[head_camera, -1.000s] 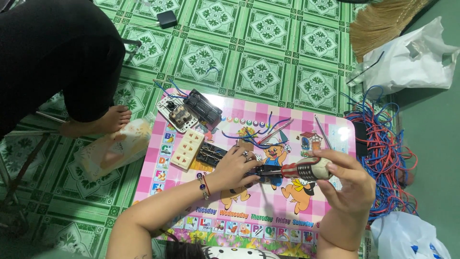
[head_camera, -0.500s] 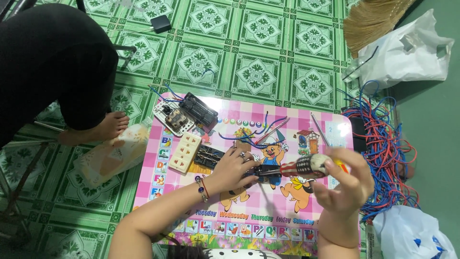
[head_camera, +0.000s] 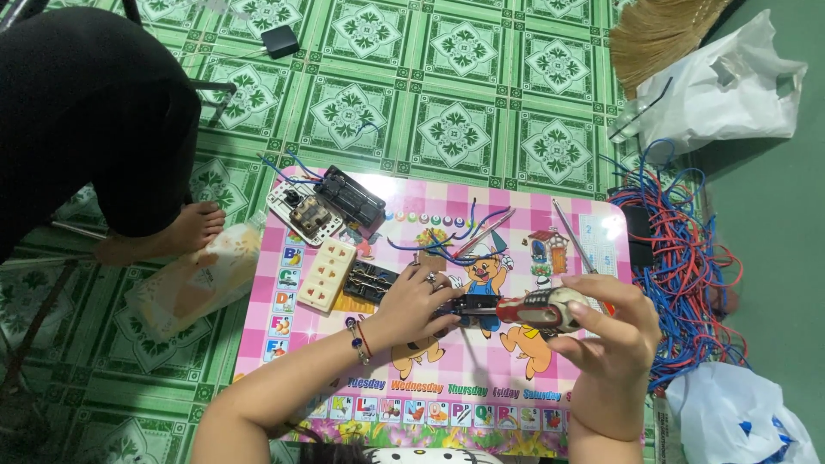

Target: Adjusting and fastening components of a switch mechanism using a screwdriver on a small table.

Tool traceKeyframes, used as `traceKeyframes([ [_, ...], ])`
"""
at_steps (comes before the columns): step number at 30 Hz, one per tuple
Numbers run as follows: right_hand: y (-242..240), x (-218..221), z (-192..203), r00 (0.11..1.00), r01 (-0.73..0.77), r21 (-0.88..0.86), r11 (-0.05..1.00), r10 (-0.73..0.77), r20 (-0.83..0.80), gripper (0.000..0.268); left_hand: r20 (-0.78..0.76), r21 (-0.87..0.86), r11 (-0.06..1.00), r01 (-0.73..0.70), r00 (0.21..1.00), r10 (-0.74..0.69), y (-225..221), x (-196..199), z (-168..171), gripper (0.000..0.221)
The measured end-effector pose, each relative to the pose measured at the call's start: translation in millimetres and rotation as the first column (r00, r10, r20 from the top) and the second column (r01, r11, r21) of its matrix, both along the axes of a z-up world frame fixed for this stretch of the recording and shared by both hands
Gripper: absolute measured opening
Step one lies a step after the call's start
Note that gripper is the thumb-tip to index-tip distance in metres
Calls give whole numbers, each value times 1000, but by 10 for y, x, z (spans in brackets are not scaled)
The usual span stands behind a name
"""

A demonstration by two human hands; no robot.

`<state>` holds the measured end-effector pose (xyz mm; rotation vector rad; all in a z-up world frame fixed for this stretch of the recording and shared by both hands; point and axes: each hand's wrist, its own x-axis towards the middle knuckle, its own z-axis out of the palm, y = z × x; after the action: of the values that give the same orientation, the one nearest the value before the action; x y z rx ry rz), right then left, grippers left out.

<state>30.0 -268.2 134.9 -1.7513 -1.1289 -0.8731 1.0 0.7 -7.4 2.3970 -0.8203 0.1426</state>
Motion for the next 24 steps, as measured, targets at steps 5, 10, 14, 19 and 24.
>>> traceKeyframes([
  [5, 107, 50, 158, 993, -91, -17, 996, 90, -77, 21, 14, 5, 1000, 6, 1000, -6, 7, 0, -25, 38],
  [10, 57, -55, 133, 968, -180, 0, 984, 177, -175, 24, 19, 8, 1000, -4, 1000, 4, 6, -21, 39, 37],
  [14, 293, -414, 311, 906, 90, 67, 994, -54, -420, 37, 124, 5, 999, -42, 991, 41, 6, -27, 34, 45],
  [19, 293, -427, 380, 907, -84, 76, 994, 108, -407, 15, 137, -20, 999, -40, 990, 42, 9, -39, 58, 45],
  [24, 173, -411, 266, 929, 53, 41, 998, -34, -368, 20, 132, 18, 999, -38, 991, 35, 7, -21, 35, 47],
])
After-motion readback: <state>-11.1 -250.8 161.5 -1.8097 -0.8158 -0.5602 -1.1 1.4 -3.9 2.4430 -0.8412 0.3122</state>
